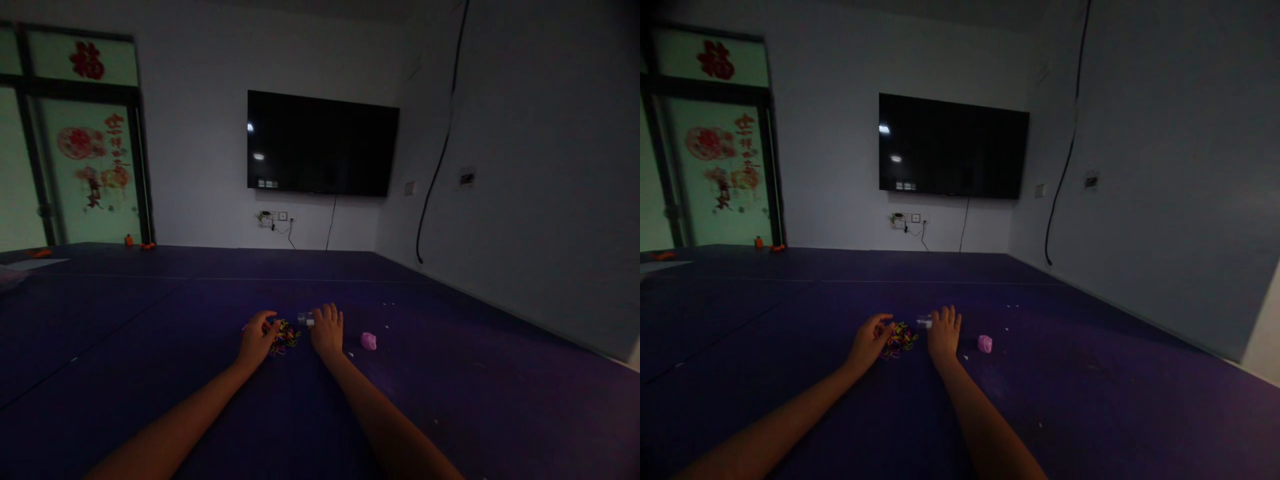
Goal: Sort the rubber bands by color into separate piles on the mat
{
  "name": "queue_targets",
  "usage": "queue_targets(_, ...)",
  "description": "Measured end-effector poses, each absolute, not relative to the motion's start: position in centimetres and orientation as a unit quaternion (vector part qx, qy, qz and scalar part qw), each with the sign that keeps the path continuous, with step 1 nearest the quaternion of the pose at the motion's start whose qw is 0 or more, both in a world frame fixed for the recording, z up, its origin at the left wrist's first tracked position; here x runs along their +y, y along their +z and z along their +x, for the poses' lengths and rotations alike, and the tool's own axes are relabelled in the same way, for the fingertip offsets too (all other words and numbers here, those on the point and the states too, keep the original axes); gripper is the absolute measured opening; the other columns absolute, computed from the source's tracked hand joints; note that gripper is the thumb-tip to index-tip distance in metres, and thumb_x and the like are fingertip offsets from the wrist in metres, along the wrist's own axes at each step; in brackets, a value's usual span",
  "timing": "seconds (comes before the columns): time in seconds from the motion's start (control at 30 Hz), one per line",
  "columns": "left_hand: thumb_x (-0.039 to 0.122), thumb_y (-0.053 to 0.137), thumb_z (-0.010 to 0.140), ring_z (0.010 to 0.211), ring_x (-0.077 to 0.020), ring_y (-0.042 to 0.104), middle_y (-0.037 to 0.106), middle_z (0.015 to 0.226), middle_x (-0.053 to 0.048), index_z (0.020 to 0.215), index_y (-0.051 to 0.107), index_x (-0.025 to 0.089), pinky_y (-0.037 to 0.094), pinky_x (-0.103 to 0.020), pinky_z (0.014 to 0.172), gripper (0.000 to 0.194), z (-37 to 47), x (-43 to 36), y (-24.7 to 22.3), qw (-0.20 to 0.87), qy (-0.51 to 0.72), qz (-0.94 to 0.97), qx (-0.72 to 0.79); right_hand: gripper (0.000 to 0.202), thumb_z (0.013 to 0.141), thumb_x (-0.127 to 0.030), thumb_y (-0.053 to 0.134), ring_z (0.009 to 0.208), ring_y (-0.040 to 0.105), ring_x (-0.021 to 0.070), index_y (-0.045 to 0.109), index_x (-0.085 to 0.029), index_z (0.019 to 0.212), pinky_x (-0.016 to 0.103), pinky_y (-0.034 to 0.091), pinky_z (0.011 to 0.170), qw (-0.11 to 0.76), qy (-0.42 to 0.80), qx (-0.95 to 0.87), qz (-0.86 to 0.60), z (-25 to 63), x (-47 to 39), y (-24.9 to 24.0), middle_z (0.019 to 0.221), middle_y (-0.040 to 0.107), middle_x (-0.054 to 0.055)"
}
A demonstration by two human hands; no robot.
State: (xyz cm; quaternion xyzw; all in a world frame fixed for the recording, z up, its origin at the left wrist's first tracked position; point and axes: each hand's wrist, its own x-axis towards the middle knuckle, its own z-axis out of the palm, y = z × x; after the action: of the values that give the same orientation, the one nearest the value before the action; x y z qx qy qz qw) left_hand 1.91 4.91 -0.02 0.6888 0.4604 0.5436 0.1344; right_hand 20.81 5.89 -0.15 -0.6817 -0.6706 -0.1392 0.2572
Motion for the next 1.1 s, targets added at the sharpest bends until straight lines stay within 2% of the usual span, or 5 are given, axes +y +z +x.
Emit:
queue_targets(0.1, 0.044, 0.049, 0.082, 0.061, -0.0172, 0.058, 0.061, 0.071, -0.001, 0.102, 0.063, 0.018, 0.043, -0.028, 0.057, 0.035, 1.9, 5.0, -0.2, 0.134, 0.542, 0.689, 0.462, 0.036, 0.082, -0.022, 0.055, 0.133, 0.026, 0.0326, 0.056, -0.018, 0.117, 0.050, 0.018, 0.104, 0.260, -0.141, -0.661, -0.689, 21.0, 6.0, -0.3, 0.132, 0.050, 0.015)
queue_targets(0.27, 0.044, 0.050, 0.082, 0.060, -0.0171, 0.058, 0.060, 0.069, 0.000, 0.103, 0.062, 0.018, 0.044, -0.028, 0.056, 0.035, 1.9, 5.1, -0.3, 0.142, 0.543, 0.686, 0.463, 0.037, 0.084, -0.014, 0.046, 0.113, 0.049, 0.0295, 0.052, -0.019, 0.120, 0.044, 0.034, 0.092, 0.304, -0.111, -0.627, -0.708, 21.5, 6.4, -0.6, 0.114, 0.059, 0.015)
queue_targets(0.57, 0.044, 0.050, 0.082, 0.061, -0.0181, 0.059, 0.058, 0.067, 0.000, 0.102, 0.062, 0.018, 0.045, -0.028, 0.056, 0.035, 1.8, 5.1, -0.3, 0.143, 0.542, 0.687, 0.462, 0.039, 0.082, -0.030, 0.046, 0.098, 0.058, 0.0272, 0.043, -0.014, 0.117, 0.036, 0.044, 0.082, 0.624, -0.054, -0.519, -0.581, 22.8, 8.0, -1.6, 0.105, 0.058, 0.016)
queue_targets(0.7, 0.044, 0.049, 0.082, 0.061, -0.0181, 0.059, 0.058, 0.067, 0.000, 0.102, 0.062, 0.018, 0.043, -0.027, 0.055, 0.036, 1.8, 5.2, -0.4, 0.142, 0.539, 0.690, 0.462, 0.042, 0.079, -0.032, 0.049, 0.092, 0.062, 0.0270, 0.043, -0.014, 0.117, 0.035, 0.046, 0.079, 0.648, -0.020, -0.506, -0.569, 23.1, 8.6, -1.9, 0.101, 0.061, 0.015)
queue_targets(1.1, 0.042, 0.049, 0.082, 0.060, -0.0174, 0.059, 0.059, 0.067, 0.000, 0.104, 0.062, 0.019, 0.043, -0.027, 0.054, 0.034, 2.0, 5.1, -0.3, 0.142, 0.544, 0.681, 0.470, 0.077, 0.078, -0.029, 0.049, 0.111, 0.055, 0.0301, 0.017, -0.007, 0.145, 0.040, 0.042, 0.091, 0.635, -0.016, -0.491, -0.597, 23.5, 9.1, -2.8, 0.123, 0.055, 0.020)
